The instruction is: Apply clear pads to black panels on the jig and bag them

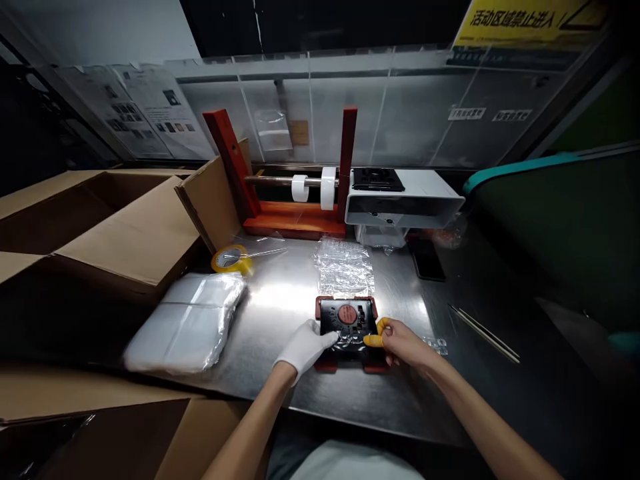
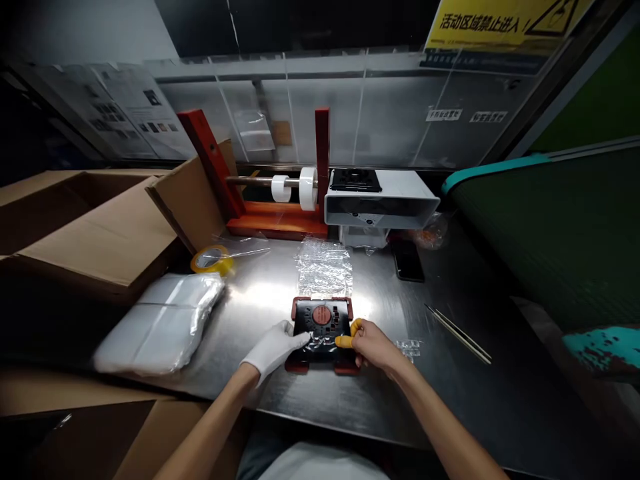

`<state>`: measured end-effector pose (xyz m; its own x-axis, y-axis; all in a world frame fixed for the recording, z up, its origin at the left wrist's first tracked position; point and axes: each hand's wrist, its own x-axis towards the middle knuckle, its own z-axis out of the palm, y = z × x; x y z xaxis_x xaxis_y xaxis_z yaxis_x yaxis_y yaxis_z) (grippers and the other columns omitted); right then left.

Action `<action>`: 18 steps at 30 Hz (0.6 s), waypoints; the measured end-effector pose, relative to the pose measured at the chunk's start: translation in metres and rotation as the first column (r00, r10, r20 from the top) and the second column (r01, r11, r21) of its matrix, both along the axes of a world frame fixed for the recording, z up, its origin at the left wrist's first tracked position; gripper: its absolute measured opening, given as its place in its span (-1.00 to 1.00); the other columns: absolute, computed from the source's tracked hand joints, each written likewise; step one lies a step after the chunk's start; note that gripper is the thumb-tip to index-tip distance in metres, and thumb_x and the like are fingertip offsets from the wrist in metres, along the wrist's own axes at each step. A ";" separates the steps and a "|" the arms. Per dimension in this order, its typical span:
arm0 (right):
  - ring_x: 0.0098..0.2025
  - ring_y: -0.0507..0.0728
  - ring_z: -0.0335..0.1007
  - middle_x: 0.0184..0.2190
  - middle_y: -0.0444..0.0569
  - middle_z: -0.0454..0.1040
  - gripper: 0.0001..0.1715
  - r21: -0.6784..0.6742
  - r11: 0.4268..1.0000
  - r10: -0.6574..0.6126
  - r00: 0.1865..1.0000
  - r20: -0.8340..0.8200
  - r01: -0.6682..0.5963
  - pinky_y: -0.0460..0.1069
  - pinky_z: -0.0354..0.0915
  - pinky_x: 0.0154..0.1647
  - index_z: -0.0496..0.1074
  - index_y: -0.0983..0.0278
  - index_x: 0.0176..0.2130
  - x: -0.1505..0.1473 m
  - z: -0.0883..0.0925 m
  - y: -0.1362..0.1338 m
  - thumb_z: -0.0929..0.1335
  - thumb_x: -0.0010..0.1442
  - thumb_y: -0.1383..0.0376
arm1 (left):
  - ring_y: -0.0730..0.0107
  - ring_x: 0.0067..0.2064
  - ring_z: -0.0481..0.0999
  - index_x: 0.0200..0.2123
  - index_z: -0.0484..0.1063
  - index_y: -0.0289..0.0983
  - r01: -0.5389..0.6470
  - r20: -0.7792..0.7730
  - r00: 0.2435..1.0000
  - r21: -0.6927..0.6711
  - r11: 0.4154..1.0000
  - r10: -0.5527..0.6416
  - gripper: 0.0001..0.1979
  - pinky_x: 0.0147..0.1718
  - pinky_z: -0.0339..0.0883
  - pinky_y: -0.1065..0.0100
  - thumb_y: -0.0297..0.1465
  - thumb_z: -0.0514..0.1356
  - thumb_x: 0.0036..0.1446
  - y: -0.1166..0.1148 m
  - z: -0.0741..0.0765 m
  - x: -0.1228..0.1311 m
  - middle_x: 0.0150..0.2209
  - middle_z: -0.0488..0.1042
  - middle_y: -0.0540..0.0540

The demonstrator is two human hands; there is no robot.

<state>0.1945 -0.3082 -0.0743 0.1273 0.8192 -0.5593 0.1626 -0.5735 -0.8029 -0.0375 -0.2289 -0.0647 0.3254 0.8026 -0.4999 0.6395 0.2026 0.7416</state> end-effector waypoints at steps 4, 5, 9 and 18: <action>-0.69 -0.02 0.29 -0.66 -0.34 0.25 -0.53 0.040 0.999 0.025 1.000 -0.005 -0.024 -0.14 0.08 -0.71 0.19 0.19 -0.35 0.003 -0.003 -0.004 0.51 0.01 0.08 | 0.13 -0.16 0.59 -0.12 0.45 -0.30 0.003 -0.008 1.000 0.055 0.998 -0.002 -0.44 -0.32 0.35 0.38 0.00 0.35 -0.03 -0.003 -0.002 0.001 -0.15 0.62 -0.18; -0.68 -0.02 0.31 -0.65 -0.33 0.26 -0.53 0.039 0.999 0.031 1.000 -0.005 -0.031 -0.14 0.09 -0.71 0.19 0.19 -0.35 0.003 -0.004 -0.004 0.51 0.02 0.07 | 0.12 -0.16 0.60 -0.09 0.46 -0.31 0.005 -0.013 1.000 0.062 0.998 -0.004 -0.41 -0.32 0.35 0.38 0.01 0.36 -0.05 -0.004 -0.003 0.001 -0.14 0.62 -0.19; -0.67 0.01 0.35 -0.63 -0.29 0.32 -0.49 0.020 0.999 0.047 0.999 0.025 -0.048 -0.12 0.11 -0.72 0.19 0.19 -0.34 0.003 -0.004 -0.003 0.50 0.02 0.00 | 0.10 -0.17 0.61 -0.05 0.48 -0.35 0.022 -0.033 0.999 0.071 0.997 -0.019 -0.36 -0.33 0.36 0.37 0.01 0.36 -0.06 -0.005 -0.001 0.002 -0.13 0.62 -0.23; -0.72 0.07 0.34 -0.56 -0.18 0.43 -0.39 -0.080 0.994 0.101 0.949 0.298 -0.081 -0.05 0.10 -0.76 0.23 0.19 -0.30 -0.003 -0.002 0.006 0.52 -0.03 -0.13 | -0.03 -0.16 0.61 -0.03 0.52 -0.31 0.048 -0.103 0.994 0.049 0.998 -0.043 -0.32 -0.28 0.37 0.30 0.07 0.36 -0.09 0.001 -0.003 0.003 -0.16 0.63 -0.26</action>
<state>0.1913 -0.3026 -0.0767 0.2244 0.7981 -0.5592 0.4450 -0.5945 -0.6697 -0.0341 -0.2283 -0.0675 0.3115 0.8139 -0.4905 0.7198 0.1349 0.6810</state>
